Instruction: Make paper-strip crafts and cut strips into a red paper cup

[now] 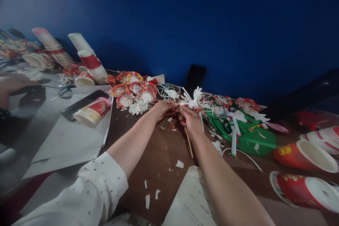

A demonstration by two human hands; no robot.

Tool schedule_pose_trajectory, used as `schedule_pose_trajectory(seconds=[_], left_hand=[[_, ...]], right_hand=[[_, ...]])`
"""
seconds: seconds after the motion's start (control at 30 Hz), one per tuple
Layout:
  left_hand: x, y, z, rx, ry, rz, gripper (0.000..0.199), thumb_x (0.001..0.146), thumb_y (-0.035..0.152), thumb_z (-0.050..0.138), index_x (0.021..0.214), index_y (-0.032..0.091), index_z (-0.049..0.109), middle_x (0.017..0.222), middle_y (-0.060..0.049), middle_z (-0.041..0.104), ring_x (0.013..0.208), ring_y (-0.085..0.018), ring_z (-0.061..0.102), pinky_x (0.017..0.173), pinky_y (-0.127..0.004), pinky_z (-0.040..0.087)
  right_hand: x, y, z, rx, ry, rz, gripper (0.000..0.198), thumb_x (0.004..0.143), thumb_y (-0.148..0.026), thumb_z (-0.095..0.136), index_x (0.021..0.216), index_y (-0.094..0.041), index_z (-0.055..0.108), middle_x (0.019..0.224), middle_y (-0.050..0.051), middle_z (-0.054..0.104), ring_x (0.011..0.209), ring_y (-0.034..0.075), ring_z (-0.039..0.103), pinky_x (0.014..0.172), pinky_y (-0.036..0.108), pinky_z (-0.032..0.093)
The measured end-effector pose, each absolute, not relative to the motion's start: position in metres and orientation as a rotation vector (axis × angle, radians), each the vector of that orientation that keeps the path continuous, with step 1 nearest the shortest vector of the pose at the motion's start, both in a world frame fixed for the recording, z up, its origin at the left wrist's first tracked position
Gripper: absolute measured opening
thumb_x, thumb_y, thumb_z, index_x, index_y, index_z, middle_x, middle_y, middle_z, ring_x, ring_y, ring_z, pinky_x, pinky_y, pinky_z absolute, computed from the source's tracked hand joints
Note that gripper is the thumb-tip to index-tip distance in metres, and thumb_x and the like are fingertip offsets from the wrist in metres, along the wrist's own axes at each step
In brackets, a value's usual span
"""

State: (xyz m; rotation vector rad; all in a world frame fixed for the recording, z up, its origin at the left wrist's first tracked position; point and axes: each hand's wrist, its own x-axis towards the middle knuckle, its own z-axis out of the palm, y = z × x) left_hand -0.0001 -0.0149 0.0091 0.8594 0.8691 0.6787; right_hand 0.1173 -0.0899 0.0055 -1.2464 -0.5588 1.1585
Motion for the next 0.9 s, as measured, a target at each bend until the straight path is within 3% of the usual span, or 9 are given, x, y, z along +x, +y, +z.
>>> schedule_pose_trajectory(seconds=[0.37,0.63,0.73,0.9], left_hand=[[0.0023,-0.0198,0.0173,0.792,0.893,0.671,0.017,0.078,0.011,0.063,0.063,0.016,0.059,0.056,0.001,0.061,0.059,-0.009,0.063,0.068,-0.02,0.05],[0.0018,-0.0158,0.0116,0.816,0.858,0.631,0.013,0.078,0.013,0.064,0.065,0.014,0.065,0.052,0.001,0.057,0.052,-0.007,0.057,0.068,-0.021,0.051],[0.0024,-0.0154,0.0094,0.8,0.838,0.659,0.008,0.076,0.01,0.065,0.067,0.011,0.066,0.056,-0.001,0.061,0.052,-0.007,0.056,0.069,-0.022,0.052],[0.0083,-0.0208,0.0175,0.76,0.931,0.707,0.013,0.071,0.007,0.07,0.06,0.011,0.064,0.051,0.0,0.058,0.05,-0.008,0.055,0.064,-0.022,0.052]], right_hand=[[0.1138,-0.092,0.003,-1.208,-0.547,1.162,0.047,0.051,-0.029,0.08,0.096,-0.016,0.07,0.063,-0.002,0.062,0.045,0.006,0.045,0.033,0.015,0.022],[0.1133,-0.0977,0.0065,-1.495,-0.821,0.998,0.045,0.071,-0.037,0.068,0.11,-0.016,0.07,0.045,-0.004,0.055,0.04,0.009,0.043,0.038,0.02,0.032],[0.1138,-0.0986,0.0087,-1.566,-0.961,0.867,0.04,0.075,-0.037,0.063,0.11,-0.017,0.071,0.045,-0.004,0.056,0.039,0.01,0.042,0.04,0.023,0.033],[0.1138,-0.0967,0.0079,-1.603,-1.122,0.687,0.03,0.078,-0.031,0.061,0.1,-0.017,0.075,0.046,-0.002,0.059,0.047,0.015,0.053,0.052,0.026,0.042]])
